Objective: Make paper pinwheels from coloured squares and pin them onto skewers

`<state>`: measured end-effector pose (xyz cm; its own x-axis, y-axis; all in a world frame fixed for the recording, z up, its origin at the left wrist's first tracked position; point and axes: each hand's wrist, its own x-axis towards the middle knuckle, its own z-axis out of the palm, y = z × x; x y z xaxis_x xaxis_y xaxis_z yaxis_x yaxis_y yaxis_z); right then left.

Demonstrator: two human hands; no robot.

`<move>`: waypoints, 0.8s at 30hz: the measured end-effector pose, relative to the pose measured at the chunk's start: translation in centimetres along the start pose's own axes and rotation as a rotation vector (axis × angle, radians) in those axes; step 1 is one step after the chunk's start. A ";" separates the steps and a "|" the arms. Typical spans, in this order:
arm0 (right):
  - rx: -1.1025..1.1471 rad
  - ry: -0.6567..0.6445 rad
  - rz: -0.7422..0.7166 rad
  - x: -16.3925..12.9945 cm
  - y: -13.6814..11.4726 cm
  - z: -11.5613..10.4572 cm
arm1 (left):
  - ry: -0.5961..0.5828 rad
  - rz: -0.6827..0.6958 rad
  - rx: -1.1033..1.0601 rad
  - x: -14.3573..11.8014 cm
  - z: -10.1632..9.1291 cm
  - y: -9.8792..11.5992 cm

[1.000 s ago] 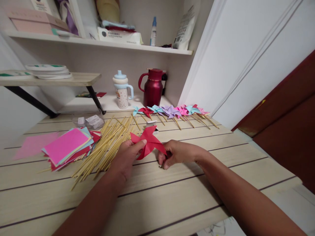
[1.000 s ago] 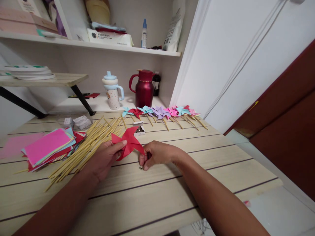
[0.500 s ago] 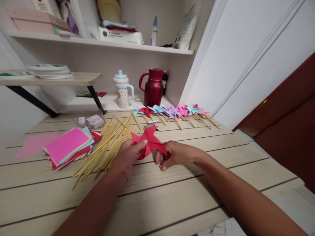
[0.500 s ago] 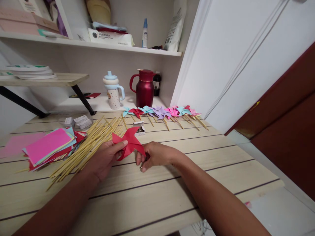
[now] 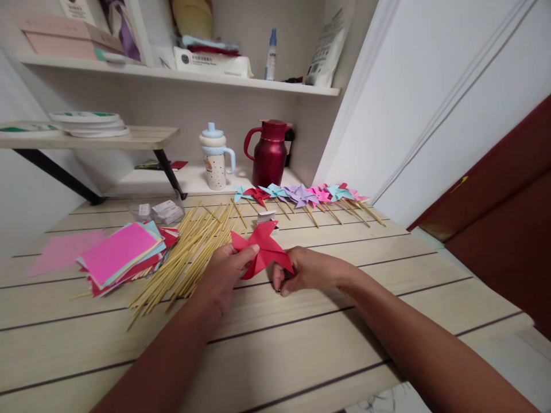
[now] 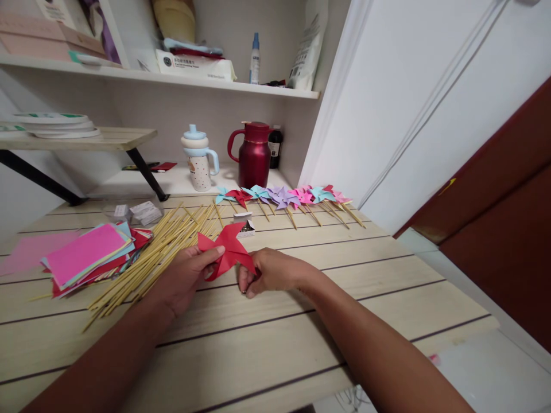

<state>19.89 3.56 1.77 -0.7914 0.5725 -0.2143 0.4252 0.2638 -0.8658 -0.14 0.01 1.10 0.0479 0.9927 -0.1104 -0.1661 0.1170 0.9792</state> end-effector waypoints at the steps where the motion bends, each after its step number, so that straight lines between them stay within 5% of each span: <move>1: 0.000 -0.001 -0.005 0.0 0.0 0.0 | -0.004 0.000 0.002 0.0 0.0 0.0; 24: -0.119 0.143 -0.109 0.8 -0.1 1.2 | 0.056 0.011 -0.051 0.1 -0.2 0.1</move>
<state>18.63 3.05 1.17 -0.7687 0.6378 -0.0482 0.3960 0.4153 -0.8190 -0.38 0.14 1.12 -0.0097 0.9939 -0.1103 -0.2168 0.1056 0.9705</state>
